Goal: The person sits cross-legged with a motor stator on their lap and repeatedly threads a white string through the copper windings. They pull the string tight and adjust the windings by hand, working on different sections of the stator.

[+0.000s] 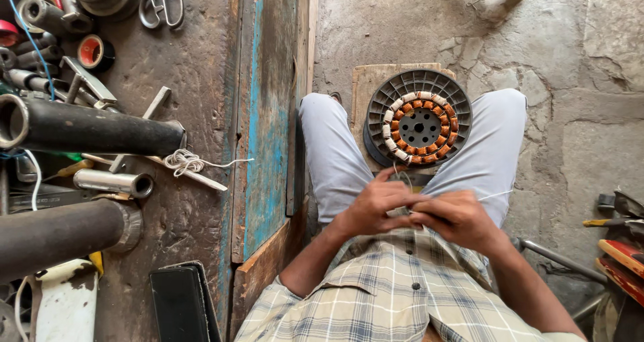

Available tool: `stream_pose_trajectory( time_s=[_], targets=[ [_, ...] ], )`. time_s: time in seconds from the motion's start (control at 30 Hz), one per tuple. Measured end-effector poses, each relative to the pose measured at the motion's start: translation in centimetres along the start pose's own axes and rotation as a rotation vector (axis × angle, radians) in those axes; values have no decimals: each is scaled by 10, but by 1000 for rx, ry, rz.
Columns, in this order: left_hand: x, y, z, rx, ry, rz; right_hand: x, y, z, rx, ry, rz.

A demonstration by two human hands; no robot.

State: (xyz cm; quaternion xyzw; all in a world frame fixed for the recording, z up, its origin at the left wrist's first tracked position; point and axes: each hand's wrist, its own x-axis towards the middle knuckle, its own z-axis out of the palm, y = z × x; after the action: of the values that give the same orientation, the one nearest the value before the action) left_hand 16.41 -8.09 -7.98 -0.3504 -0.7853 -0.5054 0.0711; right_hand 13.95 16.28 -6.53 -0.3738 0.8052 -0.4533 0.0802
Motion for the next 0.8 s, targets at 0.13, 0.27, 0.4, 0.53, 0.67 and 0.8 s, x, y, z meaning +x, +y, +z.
stream_pose_trajectory(
  time_s=[0.13, 0.27, 0.4, 0.53, 0.67, 0.8],
  targets=[
    [-23, -28, -36, -446, 172, -151, -14, 14, -35, -16, 177, 78],
    [-22, -46, -77, 84, 1002, -639, -36, 25, -77, -177, 353, 323],
    [15, -30, -67, 534, 806, -284, -20, 8, -67, -300, 370, 186],
    [26, -1, -33, 50, 167, 85, 14, -17, -24, -275, 131, -175],
    [9, -12, -22, -198, 24, 73, 23, -18, -31, -260, 136, -129],
    [-13, -50, -67, -126, 759, -319, 4, -8, -75, -195, 396, 125]
  ],
)
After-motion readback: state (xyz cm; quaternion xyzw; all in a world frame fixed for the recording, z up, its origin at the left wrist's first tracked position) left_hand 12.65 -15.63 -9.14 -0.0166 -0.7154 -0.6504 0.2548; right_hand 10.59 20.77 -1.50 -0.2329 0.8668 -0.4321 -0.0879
